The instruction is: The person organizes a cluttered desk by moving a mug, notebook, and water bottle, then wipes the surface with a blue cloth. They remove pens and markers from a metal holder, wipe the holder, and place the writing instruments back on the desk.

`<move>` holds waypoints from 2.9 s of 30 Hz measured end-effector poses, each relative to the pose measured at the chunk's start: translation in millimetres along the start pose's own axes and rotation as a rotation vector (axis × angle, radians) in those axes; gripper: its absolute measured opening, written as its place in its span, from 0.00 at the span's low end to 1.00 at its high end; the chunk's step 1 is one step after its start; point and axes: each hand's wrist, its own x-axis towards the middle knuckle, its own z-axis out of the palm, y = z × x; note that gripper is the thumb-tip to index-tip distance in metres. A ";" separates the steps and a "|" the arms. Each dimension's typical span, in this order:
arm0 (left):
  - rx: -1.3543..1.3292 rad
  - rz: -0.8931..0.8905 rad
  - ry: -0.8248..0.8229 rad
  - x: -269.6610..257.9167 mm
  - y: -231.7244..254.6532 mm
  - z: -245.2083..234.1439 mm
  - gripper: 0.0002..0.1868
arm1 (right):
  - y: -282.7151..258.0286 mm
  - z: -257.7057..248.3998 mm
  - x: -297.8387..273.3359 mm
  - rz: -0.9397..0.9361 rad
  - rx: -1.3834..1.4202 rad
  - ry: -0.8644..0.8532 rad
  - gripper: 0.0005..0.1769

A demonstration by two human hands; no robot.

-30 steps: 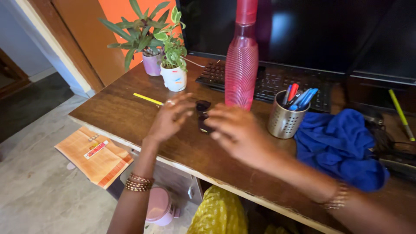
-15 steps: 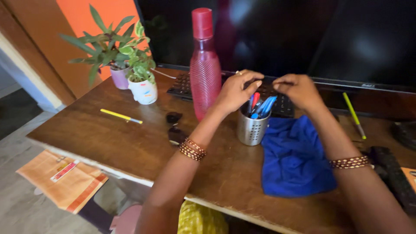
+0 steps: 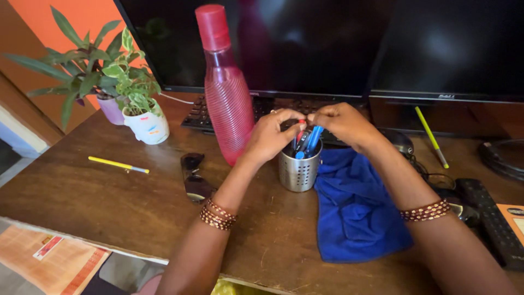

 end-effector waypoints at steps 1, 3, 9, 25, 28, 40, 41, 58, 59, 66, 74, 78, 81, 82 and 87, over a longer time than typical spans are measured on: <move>-0.026 -0.016 -0.002 0.6 -1.9 0.5 0.13 | -3.1 2.1 -1.6 0.008 0.007 0.008 0.17; -0.149 -0.021 0.014 1.9 -7.4 3.5 0.11 | -13.9 6.4 -8.2 0.014 -0.022 0.060 0.18; -0.603 0.080 0.196 11.2 -12.6 5.0 0.08 | -56.8 15.3 -28.3 -0.110 0.024 0.100 0.18; -0.896 0.172 0.266 2.9 19.7 -30.5 0.19 | -90.3 40.8 -52.9 -0.374 -0.099 0.223 0.13; -0.925 0.140 0.226 2.4 19.6 -29.3 0.21 | -90.7 40.5 -53.2 -0.475 -0.048 0.234 0.13; -1.267 0.191 0.106 -3.2 18.1 -36.6 0.18 | -136.3 70.1 -89.8 -0.197 0.327 0.145 0.20; -1.267 0.199 0.094 -4.0 18.3 -38.5 0.17 | -138.6 76.1 -90.4 -0.128 0.401 0.097 0.18; -1.266 0.178 0.034 -5.0 19.8 -50.3 0.15 | -96.4 109.1 -72.6 0.023 0.619 -0.115 0.15; -1.251 0.184 0.043 -4.6 22.0 -50.7 0.15 | -97.1 108.1 -72.8 0.013 0.633 -0.117 0.15; -1.204 0.130 0.106 -4.3 43.3 -60.1 0.14 | -105.2 109.2 -77.0 -0.051 0.687 -0.085 0.14; -1.080 0.083 0.243 -12.3 69.3 -75.8 0.12 | -125.3 107.4 -89.9 -0.082 0.616 0.006 0.12; -1.020 0.036 0.357 -22.4 74.1 -81.7 0.10 | -130.1 115.1 -91.6 -0.100 0.547 0.036 0.10; -1.010 -0.004 0.437 -28.3 71.6 -81.8 0.09 | -128.9 121.2 -91.3 -0.121 0.487 0.050 0.10; -1.020 -0.024 0.454 -29.8 69.0 -82.8 0.08 | -128.2 123.7 -90.6 -0.124 0.471 0.054 0.10; -1.003 -0.115 0.580 -34.3 51.2 -80.2 0.06 | -126.0 140.0 -86.3 -0.168 0.160 0.203 0.09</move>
